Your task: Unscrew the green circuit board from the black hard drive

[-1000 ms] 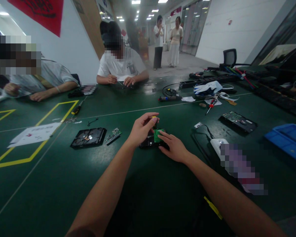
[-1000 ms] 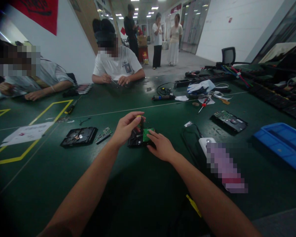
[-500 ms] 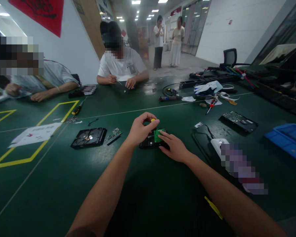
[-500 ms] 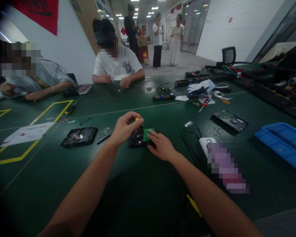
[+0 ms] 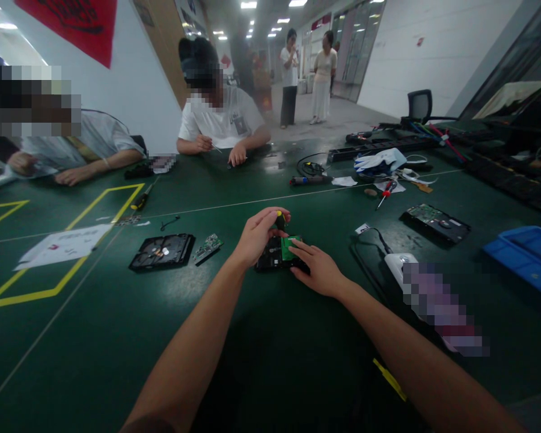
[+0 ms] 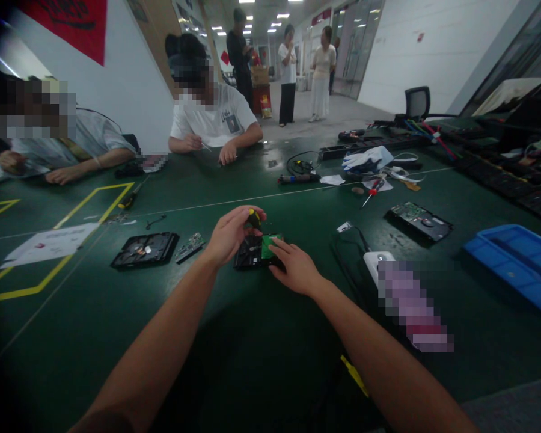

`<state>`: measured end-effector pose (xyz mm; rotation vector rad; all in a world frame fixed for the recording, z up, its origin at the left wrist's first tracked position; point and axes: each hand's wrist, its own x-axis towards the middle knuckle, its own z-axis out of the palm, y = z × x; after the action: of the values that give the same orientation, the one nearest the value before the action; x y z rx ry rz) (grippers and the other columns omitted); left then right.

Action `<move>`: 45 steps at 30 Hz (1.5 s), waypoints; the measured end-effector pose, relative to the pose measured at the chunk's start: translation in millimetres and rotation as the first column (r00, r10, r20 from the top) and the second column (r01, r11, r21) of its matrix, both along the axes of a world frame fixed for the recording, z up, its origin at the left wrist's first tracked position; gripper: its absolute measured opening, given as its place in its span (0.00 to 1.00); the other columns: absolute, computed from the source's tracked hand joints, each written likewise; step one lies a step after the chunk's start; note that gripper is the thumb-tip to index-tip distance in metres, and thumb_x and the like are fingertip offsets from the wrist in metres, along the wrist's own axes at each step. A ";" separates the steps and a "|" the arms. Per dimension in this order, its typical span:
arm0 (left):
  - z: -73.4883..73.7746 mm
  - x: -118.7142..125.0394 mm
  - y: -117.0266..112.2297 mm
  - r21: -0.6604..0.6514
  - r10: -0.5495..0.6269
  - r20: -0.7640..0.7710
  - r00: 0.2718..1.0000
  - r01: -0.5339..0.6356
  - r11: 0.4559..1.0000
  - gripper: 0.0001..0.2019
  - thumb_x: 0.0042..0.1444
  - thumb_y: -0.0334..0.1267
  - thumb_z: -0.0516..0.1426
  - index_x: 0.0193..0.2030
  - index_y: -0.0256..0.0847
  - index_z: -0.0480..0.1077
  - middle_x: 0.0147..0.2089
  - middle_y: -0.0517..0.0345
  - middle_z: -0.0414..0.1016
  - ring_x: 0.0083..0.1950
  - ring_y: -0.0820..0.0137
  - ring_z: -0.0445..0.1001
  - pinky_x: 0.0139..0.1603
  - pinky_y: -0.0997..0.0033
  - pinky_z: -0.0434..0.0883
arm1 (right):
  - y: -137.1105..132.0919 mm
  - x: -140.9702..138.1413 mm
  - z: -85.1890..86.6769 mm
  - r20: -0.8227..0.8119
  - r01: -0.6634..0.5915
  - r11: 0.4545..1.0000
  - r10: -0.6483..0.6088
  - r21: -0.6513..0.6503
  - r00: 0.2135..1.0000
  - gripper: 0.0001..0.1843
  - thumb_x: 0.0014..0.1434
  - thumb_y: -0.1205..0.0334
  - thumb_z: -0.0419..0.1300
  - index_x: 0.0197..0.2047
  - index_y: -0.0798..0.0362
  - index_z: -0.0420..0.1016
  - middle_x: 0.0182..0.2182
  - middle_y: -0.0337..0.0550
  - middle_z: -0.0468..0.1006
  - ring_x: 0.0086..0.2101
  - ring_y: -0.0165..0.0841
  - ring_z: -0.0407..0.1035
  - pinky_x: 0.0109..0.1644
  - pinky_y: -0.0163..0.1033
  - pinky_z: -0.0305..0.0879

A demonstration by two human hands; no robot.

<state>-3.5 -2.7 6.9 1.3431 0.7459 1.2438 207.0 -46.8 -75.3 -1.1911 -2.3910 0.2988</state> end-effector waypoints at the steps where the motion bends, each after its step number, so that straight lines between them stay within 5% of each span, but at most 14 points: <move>1: -0.2 0.1 0.0 0.003 0.003 -0.006 1.000 -0.003 1.000 0.15 0.66 0.49 0.57 0.47 0.41 0.78 0.51 0.49 0.77 0.52 0.64 0.75 0.40 0.70 0.80 | -0.1 0.0 0.2 -0.004 -0.003 1.000 0.003 0.001 1.000 0.29 0.68 0.53 0.59 0.70 0.48 0.66 0.72 0.50 0.62 0.62 0.48 0.69 0.65 0.60 0.66; 12: -2.3 1.3 -0.5 0.036 0.107 -0.054 0.993 -0.105 0.994 0.16 0.58 0.47 0.68 0.43 0.39 0.72 0.41 0.55 0.78 0.38 0.73 0.76 0.36 0.73 0.79 | 0.1 -0.9 -3.0 -0.004 0.010 1.000 -0.010 0.012 1.000 0.28 0.69 0.53 0.59 0.70 0.48 0.67 0.72 0.50 0.62 0.61 0.49 0.69 0.64 0.59 0.67; 18: -2.7 0.9 -1.6 0.068 0.030 -0.122 0.992 -0.021 0.997 0.18 0.63 0.48 0.62 0.56 0.45 0.77 0.47 0.55 0.77 0.36 0.74 0.76 0.38 0.71 0.80 | 0.9 -0.5 -2.6 0.000 -0.001 1.000 0.001 0.016 1.000 0.28 0.69 0.53 0.59 0.70 0.48 0.66 0.72 0.49 0.63 0.61 0.48 0.69 0.64 0.58 0.67; 21: -5.5 -0.4 0.7 0.032 0.022 -0.077 0.997 -0.020 0.999 0.16 0.65 0.50 0.60 0.51 0.44 0.80 0.52 0.52 0.76 0.38 0.73 0.76 0.37 0.71 0.79 | 0.5 -0.6 -1.8 0.004 0.001 1.000 -0.001 0.017 1.000 0.28 0.69 0.53 0.59 0.70 0.49 0.67 0.72 0.49 0.63 0.61 0.48 0.69 0.64 0.58 0.68; 30: -4.4 -1.0 0.1 0.025 0.110 -0.071 0.991 -0.109 0.994 0.16 0.60 0.49 0.66 0.44 0.38 0.74 0.45 0.53 0.79 0.33 0.75 0.76 0.33 0.75 0.76 | 0.0 -1.2 -1.4 -0.004 0.008 1.000 -0.008 0.014 1.000 0.29 0.69 0.54 0.59 0.70 0.47 0.66 0.72 0.49 0.62 0.61 0.48 0.69 0.63 0.58 0.68; 34: -2.0 0.7 -3.2 0.011 0.052 -0.076 0.996 -0.052 0.999 0.15 0.61 0.46 0.65 0.44 0.38 0.71 0.43 0.53 0.80 0.31 0.76 0.77 0.32 0.76 0.75 | -0.3 -1.7 0.1 0.015 0.023 1.000 -0.023 0.005 1.000 0.29 0.68 0.53 0.59 0.71 0.46 0.66 0.72 0.48 0.62 0.59 0.49 0.70 0.62 0.58 0.69; 39: -1.6 2.1 -3.3 0.015 -0.028 -0.033 0.999 0.029 0.999 0.16 0.65 0.47 0.61 0.55 0.42 0.76 0.45 0.54 0.77 0.42 0.71 0.78 0.38 0.73 0.79 | 0.0 -1.9 1.3 0.032 0.011 1.000 -0.011 -0.001 0.999 0.29 0.69 0.53 0.58 0.70 0.49 0.67 0.73 0.50 0.61 0.61 0.49 0.69 0.63 0.59 0.68; 42: -2.0 1.7 -2.5 -0.010 -0.054 -0.007 0.999 0.054 0.998 0.16 0.66 0.48 0.59 0.52 0.41 0.79 0.47 0.52 0.76 0.47 0.68 0.76 0.40 0.72 0.80 | 0.8 -1.8 -0.6 0.013 0.005 1.000 -0.005 0.005 1.000 0.29 0.68 0.53 0.59 0.70 0.48 0.67 0.72 0.49 0.62 0.60 0.49 0.70 0.63 0.58 0.67; 45: -2.9 1.8 -2.0 0.005 -0.007 -0.035 0.999 0.007 1.000 0.14 0.63 0.48 0.62 0.47 0.40 0.78 0.45 0.54 0.76 0.42 0.71 0.76 0.38 0.73 0.80 | 1.1 -1.6 -2.4 0.003 0.008 1.000 -0.008 0.008 1.000 0.29 0.68 0.54 0.59 0.70 0.49 0.67 0.72 0.50 0.62 0.60 0.49 0.70 0.64 0.59 0.67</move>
<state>-1.7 -4.7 4.0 1.3735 0.7629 1.2199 205.4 -45.7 -77.7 -1.1981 -2.3869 0.2850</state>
